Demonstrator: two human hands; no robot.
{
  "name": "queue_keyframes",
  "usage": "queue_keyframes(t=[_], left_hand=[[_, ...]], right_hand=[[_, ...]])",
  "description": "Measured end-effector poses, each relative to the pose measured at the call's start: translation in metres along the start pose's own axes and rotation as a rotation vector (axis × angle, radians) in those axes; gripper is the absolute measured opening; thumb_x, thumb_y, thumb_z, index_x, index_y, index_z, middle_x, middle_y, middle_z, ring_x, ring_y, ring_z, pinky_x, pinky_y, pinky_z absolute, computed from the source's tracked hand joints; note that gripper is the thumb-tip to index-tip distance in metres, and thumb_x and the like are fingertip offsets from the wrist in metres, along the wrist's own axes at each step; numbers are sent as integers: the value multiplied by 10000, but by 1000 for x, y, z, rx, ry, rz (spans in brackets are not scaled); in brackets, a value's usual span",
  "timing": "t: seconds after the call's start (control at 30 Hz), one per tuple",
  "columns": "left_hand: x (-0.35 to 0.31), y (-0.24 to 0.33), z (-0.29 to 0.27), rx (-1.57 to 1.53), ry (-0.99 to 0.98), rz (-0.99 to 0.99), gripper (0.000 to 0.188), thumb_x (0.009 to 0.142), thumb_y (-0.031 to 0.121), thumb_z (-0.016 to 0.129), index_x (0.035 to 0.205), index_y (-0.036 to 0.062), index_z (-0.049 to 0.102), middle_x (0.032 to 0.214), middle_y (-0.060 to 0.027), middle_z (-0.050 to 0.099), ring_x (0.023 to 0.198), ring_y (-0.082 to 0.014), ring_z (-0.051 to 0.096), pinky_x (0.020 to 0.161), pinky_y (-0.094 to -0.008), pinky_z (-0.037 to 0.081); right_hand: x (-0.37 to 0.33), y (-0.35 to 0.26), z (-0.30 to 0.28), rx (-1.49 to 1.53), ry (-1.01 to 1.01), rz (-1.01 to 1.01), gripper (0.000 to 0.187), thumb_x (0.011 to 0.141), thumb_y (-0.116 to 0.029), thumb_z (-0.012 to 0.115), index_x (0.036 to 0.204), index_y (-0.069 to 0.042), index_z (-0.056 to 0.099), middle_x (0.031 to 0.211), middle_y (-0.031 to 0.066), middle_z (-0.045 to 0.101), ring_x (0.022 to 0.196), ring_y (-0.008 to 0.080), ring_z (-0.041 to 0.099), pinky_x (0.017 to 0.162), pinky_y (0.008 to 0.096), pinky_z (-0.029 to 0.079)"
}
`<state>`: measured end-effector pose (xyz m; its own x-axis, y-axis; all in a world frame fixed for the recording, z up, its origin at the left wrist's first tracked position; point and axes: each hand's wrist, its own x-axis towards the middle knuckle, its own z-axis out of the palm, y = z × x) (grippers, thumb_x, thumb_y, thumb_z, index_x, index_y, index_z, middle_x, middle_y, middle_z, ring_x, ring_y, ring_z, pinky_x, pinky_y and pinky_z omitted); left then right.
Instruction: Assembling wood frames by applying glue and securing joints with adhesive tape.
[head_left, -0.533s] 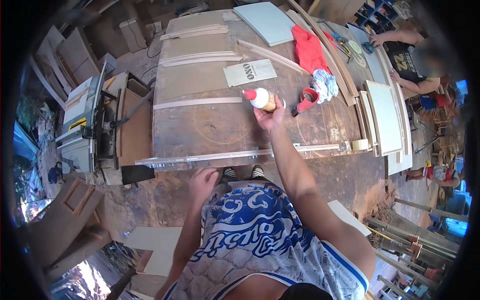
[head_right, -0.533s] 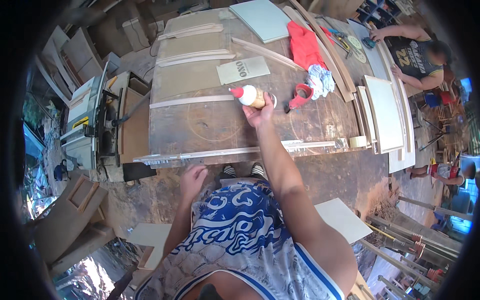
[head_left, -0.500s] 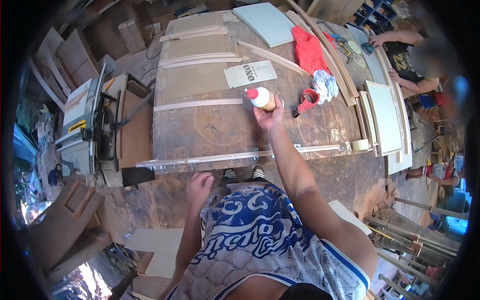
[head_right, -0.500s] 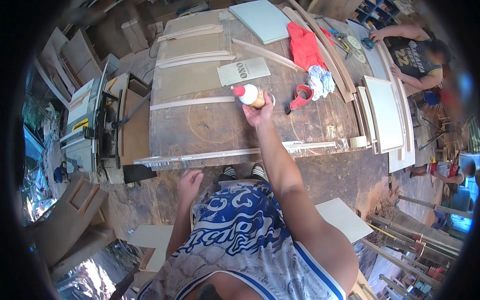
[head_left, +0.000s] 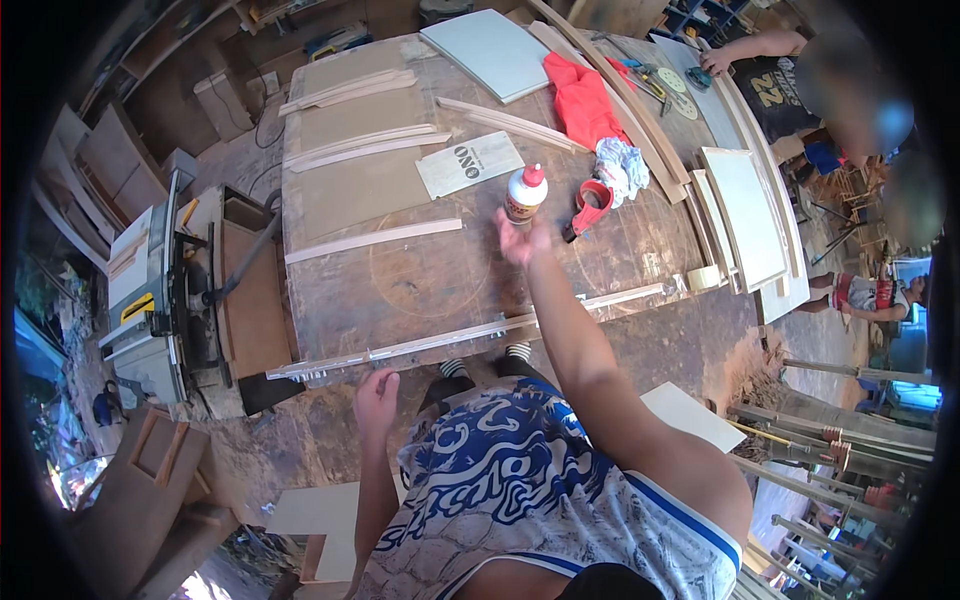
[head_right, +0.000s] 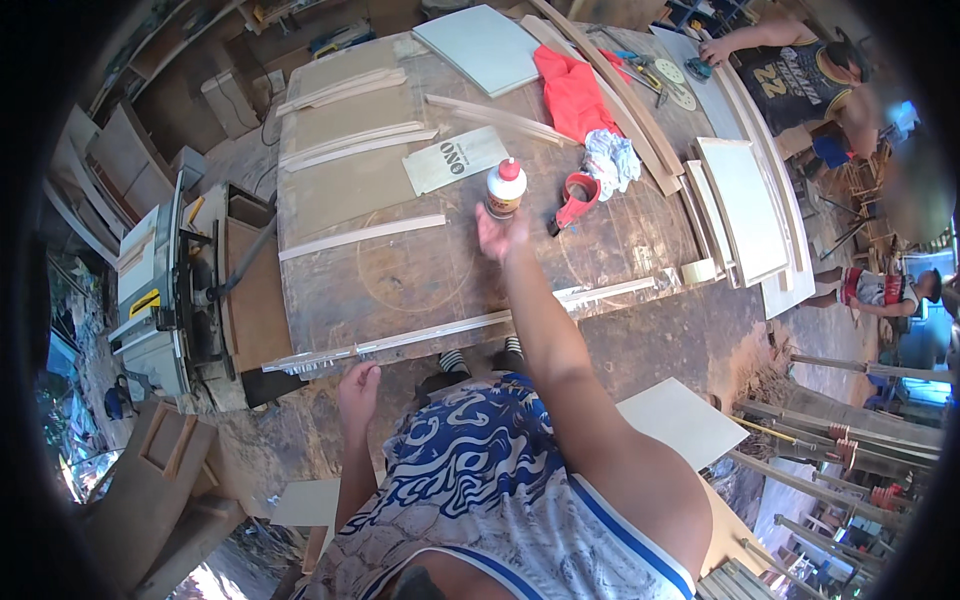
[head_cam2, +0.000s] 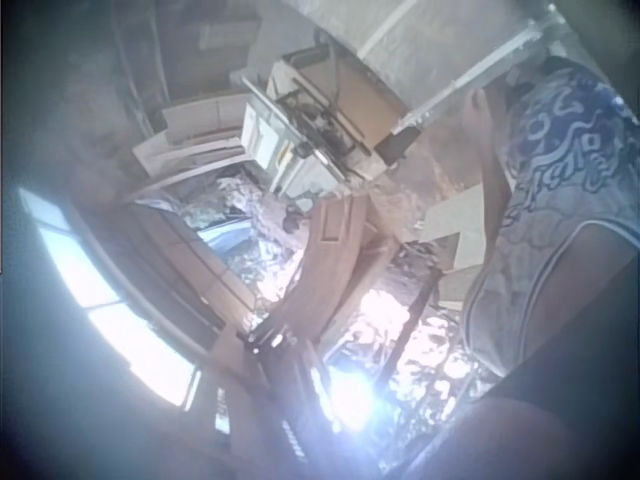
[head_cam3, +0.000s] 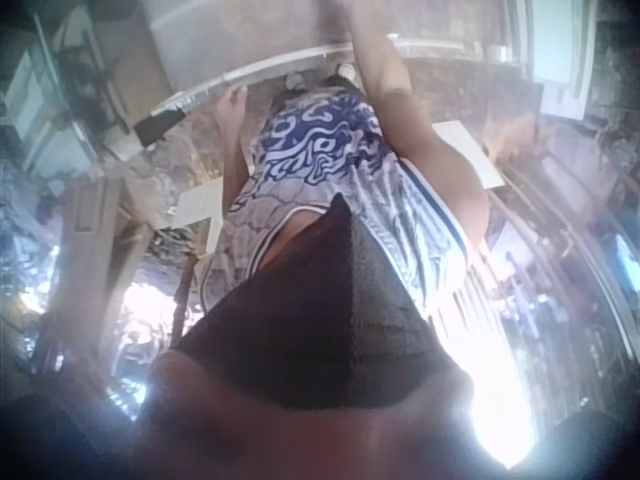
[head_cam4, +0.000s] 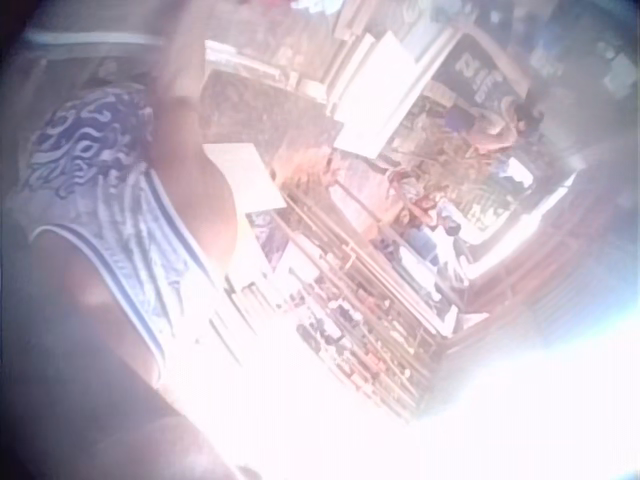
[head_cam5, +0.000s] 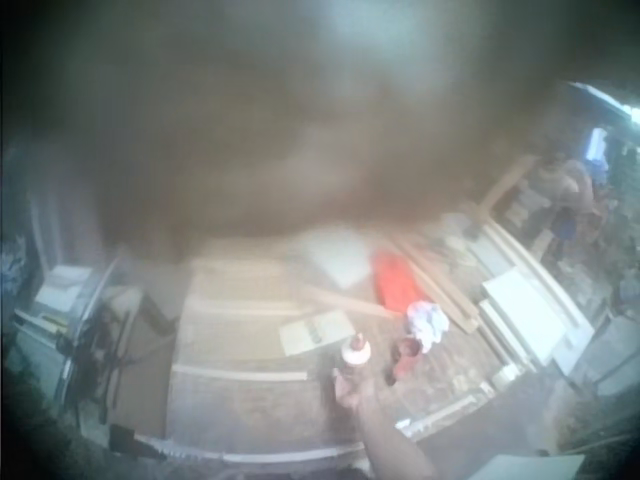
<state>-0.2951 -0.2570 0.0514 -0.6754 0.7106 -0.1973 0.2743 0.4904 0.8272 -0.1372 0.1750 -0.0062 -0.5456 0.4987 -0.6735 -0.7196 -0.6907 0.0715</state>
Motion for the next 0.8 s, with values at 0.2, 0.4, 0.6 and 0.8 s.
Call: queue_keyframes(t=[0.2,0.4,0.6,0.8], left_hand=[[-14,17,28,15,96,-43,213,938,227,724,1071,63,747,898,-85,684,763,-196,653,711,-313,514],[-48,33,66,324,104,-198,222,931,237,722,1070,68,756,884,-117,698,756,-245,657,686,-362,511],[-154,1,104,352,217,-533,258,884,280,725,1006,59,781,929,-163,738,869,-324,705,782,-432,541],[-286,-6,137,375,351,-912,201,839,226,681,902,79,803,871,-141,761,824,-299,731,785,-410,567]], right_hand=[[-81,-32,-30,-501,33,-251,296,1034,-330,563,1055,-44,639,771,74,695,576,135,636,486,227,523],[-32,-124,70,-801,22,-781,151,956,-231,639,937,-84,668,718,43,648,557,113,596,479,217,437],[123,-158,188,-1770,-43,-1397,286,904,-240,668,1076,-31,761,932,185,762,771,312,740,688,421,578],[190,-154,222,-2417,24,-1248,233,910,-282,650,974,-89,763,1063,170,725,979,385,713,867,493,571]])
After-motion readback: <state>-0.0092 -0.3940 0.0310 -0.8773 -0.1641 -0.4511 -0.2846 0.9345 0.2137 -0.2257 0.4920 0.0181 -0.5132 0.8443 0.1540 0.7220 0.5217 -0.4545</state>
